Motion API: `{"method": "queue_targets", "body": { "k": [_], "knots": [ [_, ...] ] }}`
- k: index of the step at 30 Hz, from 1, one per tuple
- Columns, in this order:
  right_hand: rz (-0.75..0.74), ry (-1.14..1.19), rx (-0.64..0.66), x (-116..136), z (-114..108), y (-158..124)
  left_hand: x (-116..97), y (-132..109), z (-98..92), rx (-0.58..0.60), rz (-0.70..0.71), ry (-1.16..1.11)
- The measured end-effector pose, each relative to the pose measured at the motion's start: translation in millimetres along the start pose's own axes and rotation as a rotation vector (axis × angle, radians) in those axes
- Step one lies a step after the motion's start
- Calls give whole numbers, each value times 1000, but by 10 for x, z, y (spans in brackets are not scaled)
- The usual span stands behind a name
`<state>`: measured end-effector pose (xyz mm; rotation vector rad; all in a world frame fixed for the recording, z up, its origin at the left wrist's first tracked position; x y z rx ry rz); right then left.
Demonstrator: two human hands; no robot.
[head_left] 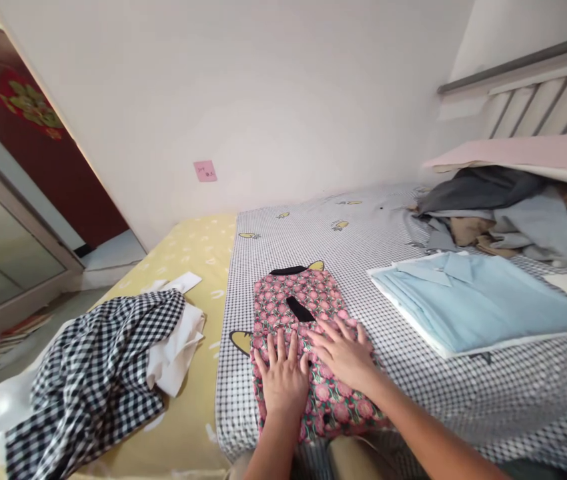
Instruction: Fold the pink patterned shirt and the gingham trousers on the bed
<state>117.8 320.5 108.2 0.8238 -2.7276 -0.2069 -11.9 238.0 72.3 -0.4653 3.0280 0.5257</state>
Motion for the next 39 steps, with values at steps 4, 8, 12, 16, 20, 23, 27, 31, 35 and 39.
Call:
{"method": "queue_targets", "body": {
  "k": [4, 8, 12, 16, 20, 23, 27, 31, 35, 39],
  "knots": [
    [18, -52, 108, -55, 321, -87, -15, 12, -2, 60, -22, -68],
    [3, -79, 113, -88, 380, -59, 69, 125, 47, 145, -98, -368],
    [-16, -108, 64, -131, 420, -47, 496, 337, -18, 138, -117, -620],
    [-26, -89, 32, -184, 510, -29, 1188, 349, -289, 14, -128, -647],
    [-47, -48, 32, -204, 544, -13, 1582, 68, -489, -91, -102, -628],
    [-40, -42, 25, -223, 546, -12, 1649, -231, -533, -147, -125, -596],
    [-42, -52, 15, -234, 574, -25, 1544, -534, -533, -134, -199, -499],
    [-46, -84, -9, -226, 561, -40, 1299, -552, -546, -79, -208, -409],
    [-38, -107, 6, -201, 515, -53, 1058, -360, -515, 11, -173, -304],
    [-35, -95, 5, -180, 482, -65, 899, -190, -320, 252, -68, -165]
  ]
}}
Point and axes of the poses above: each hand's wrist, its own y-axis towards the middle knuckle, its own z-axis out of the palm, x = y × z, the point moved 8 cm from there along y, towards the middle knuckle, and after that the axes turned 2 degrees about z, right-handed, at the moved point
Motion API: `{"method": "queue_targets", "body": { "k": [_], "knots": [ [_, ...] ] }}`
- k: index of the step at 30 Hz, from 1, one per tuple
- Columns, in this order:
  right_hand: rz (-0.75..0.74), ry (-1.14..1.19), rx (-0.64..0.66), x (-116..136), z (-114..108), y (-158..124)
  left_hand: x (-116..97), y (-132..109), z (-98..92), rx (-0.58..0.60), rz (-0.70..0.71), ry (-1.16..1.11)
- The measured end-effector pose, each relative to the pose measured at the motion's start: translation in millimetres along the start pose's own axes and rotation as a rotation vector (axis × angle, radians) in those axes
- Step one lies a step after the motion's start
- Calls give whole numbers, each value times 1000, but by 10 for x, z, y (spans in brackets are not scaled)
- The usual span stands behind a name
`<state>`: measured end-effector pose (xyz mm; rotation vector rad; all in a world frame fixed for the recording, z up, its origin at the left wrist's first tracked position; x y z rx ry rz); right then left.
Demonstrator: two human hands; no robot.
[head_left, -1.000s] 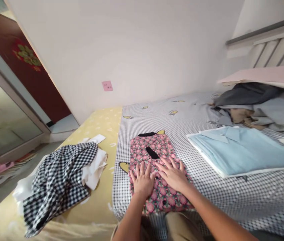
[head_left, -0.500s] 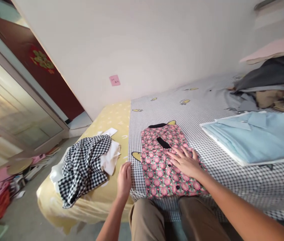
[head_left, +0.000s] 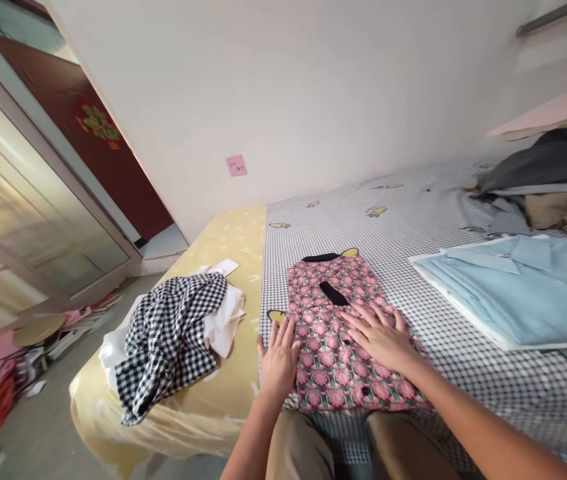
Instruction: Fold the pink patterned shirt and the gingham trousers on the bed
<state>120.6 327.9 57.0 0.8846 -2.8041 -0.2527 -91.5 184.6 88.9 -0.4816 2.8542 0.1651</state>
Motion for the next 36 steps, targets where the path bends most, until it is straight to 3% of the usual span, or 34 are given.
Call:
{"method": "queue_targets", "body": {
  "k": [5, 11, 14, 17, 19, 22, 25, 27, 30, 36],
  "knots": [
    [16, 8, -9, -18, 17, 9, 64, 173, 132, 126, 35, 43],
    [38, 32, 5, 24, -1, 27, 168, 359, 202, 99, 21, 2],
    [49, 177, 48, 9, -64, 101, 204, 355, 176, 54, 75, -39],
    [39, 314, 61, -165, -243, 160, 325, 233, 82, -6, 154, -88],
    [-2, 392, -3, -386, -437, 103, 465, 76, 16, -35, 201, -122],
    [-88, 454, -63, -787, -634, -190, 694, -240, -26, -68, 263, -95],
    [-152, 294, 19, -1095, -589, -616, 800, -553, -45, -166, 328, 123],
    [-230, 171, 29, -1154, -552, -879, 763, -693, -77, -248, 346, 273],
    [-353, 50, -44, -1033, -552, -1110, 541, -760, -135, -315, 386, 396],
    [-465, 30, -114, -640, -468, -985, 61, -582, -41, -181, 528, 402]
  ]
}}
Point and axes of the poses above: each hand's wrist, its own y-axis towards the middle knuckle, its own z-axis out of the palm, x = y × z, the point moved 8 cm from there along y, towards the middle knuckle, and after that the axes turned 2 degrees about z, right-handed, at the moved point
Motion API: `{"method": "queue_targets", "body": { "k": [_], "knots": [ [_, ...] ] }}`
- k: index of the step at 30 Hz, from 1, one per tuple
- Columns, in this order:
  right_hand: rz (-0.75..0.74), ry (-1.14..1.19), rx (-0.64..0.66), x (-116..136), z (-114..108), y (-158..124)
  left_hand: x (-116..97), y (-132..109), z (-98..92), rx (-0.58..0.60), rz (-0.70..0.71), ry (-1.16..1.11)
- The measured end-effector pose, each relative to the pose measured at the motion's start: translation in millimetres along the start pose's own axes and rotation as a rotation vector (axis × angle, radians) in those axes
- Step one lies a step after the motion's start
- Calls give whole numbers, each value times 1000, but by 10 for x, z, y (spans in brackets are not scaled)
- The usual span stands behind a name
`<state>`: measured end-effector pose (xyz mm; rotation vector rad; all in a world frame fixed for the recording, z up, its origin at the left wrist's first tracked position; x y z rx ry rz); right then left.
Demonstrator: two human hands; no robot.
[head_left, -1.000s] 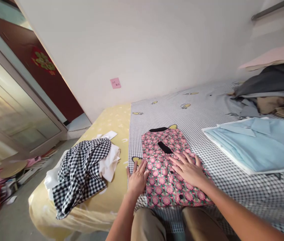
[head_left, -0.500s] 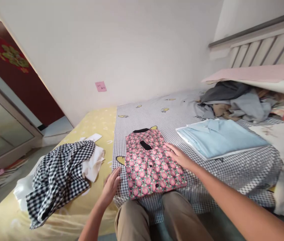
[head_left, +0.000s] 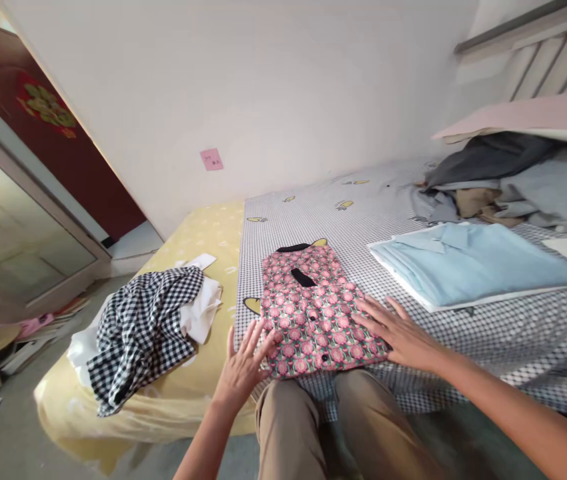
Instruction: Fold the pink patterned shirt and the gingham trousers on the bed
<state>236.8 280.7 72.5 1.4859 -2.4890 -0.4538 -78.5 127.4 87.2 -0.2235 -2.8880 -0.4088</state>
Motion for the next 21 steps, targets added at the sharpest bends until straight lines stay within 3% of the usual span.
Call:
{"method": "queue_targets", "body": {
  "k": [6, 13, 21],
  "knots": [
    [-45, 101, 75, -27, 265, 129, -2, 102, 245, 148, 76, -117],
    [93, 257, 164, -146, 208, 208, 61, 203, 264, 165, -59, -249],
    [354, 286, -112, -292, 149, 227, 81, 287, 228, 188, -224, -341]
  ]
}}
Point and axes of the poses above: each hand's wrist, its own y-axis towards the middle knuckle, its own z-axis out of the palm, x = y × z, the point moved 8 cm from there along y, towards the middle knuckle, and after that the axes turned 2 degrees about z, right-handed, at the moved point
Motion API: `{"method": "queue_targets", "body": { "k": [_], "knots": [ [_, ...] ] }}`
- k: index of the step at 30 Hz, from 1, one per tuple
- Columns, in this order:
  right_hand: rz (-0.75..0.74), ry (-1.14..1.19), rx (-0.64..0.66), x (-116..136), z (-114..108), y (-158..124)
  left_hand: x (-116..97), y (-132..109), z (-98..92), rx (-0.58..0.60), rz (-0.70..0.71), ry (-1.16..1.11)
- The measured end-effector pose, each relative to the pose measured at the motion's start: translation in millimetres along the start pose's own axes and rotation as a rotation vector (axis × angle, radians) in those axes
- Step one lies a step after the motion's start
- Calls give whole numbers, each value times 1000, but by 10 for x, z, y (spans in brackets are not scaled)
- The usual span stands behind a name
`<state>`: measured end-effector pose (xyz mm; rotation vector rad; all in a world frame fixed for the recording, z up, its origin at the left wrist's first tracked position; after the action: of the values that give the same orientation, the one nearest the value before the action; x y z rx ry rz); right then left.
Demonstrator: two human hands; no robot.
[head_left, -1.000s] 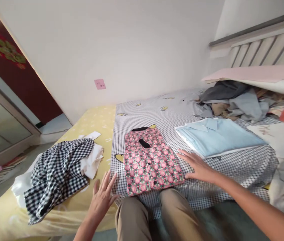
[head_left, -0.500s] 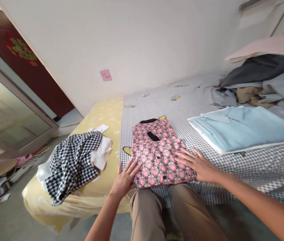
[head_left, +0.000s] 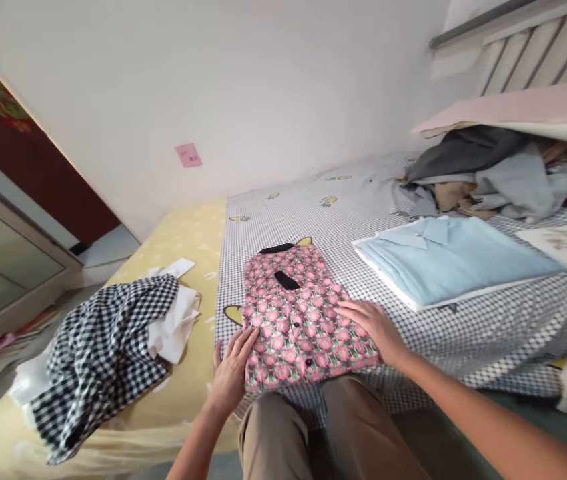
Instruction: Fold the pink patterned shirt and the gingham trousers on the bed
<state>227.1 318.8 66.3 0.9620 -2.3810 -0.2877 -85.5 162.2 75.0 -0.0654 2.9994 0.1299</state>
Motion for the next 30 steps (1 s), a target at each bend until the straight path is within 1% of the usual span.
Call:
{"method": "queue_targets", "body": {
  "k": [2, 4, 7, 9, 11, 13, 16, 18, 19, 21, 23, 24, 25, 26, 27, 28, 30],
  "knots": [
    [70, -28, -54, -62, 28, 5, 18, 17, 10, -5, -48, -6],
    [106, -74, -94, -99, 55, 5, 38, 21, 39, -12, -70, 8],
    [88, -155, -97, -99, 102, 10, 68, 24, 70, -43, -58, 57],
    [72, -178, -78, -88, 115, 29, 65, 56, 47, -70, -33, 102],
    [68, -184, -62, -77, 101, 61, 17, 125, -44, -106, 0, 139],
    [74, -180, -61, -69, 54, 93, -76, 205, -199, -156, 41, 148],
    [59, -151, -49, -49, -39, 94, -173, 252, -410, -189, 73, 93],
    [30, -123, -21, -31, -118, 28, -177, 173, -459, -167, 101, 21],
    [11, -107, 2, -17, -164, -27, -175, 91, -454, -143, 132, -18],
    [-32, -48, 74, 33, -270, -167, -183, -144, -424, -88, 213, -103],
    [-81, 84, 185, 135, -383, -306, -213, -409, -409, -12, 266, -230],
    [-97, 180, 252, 202, -434, -354, -228, -515, -421, 29, 257, -321],
    [-84, 285, 314, 261, -480, -373, -233, -583, -448, 63, 210, -428],
    [-37, 394, 361, 302, -515, -355, -230, -604, -483, 91, 133, -538],
    [37, 500, 391, 326, -532, -298, -228, -578, -520, 116, 44, -643],
    [129, 600, 401, 331, -526, -206, -225, -501, -561, 125, -48, -739],
    [314, 776, 351, 299, -461, 65, -230, -211, -635, 114, -195, -939]
  ]
}}
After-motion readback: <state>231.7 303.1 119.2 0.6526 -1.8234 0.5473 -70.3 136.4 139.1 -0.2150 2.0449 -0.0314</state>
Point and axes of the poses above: each hand's wrist, its own y-axis towards the middle knuckle, its own z-axis out of the palm, x = y × z, the point moved 8 cm from there along y, towards the middle knuckle, and after that the axes turned 2 degrees about z, right-handed, at the moved point
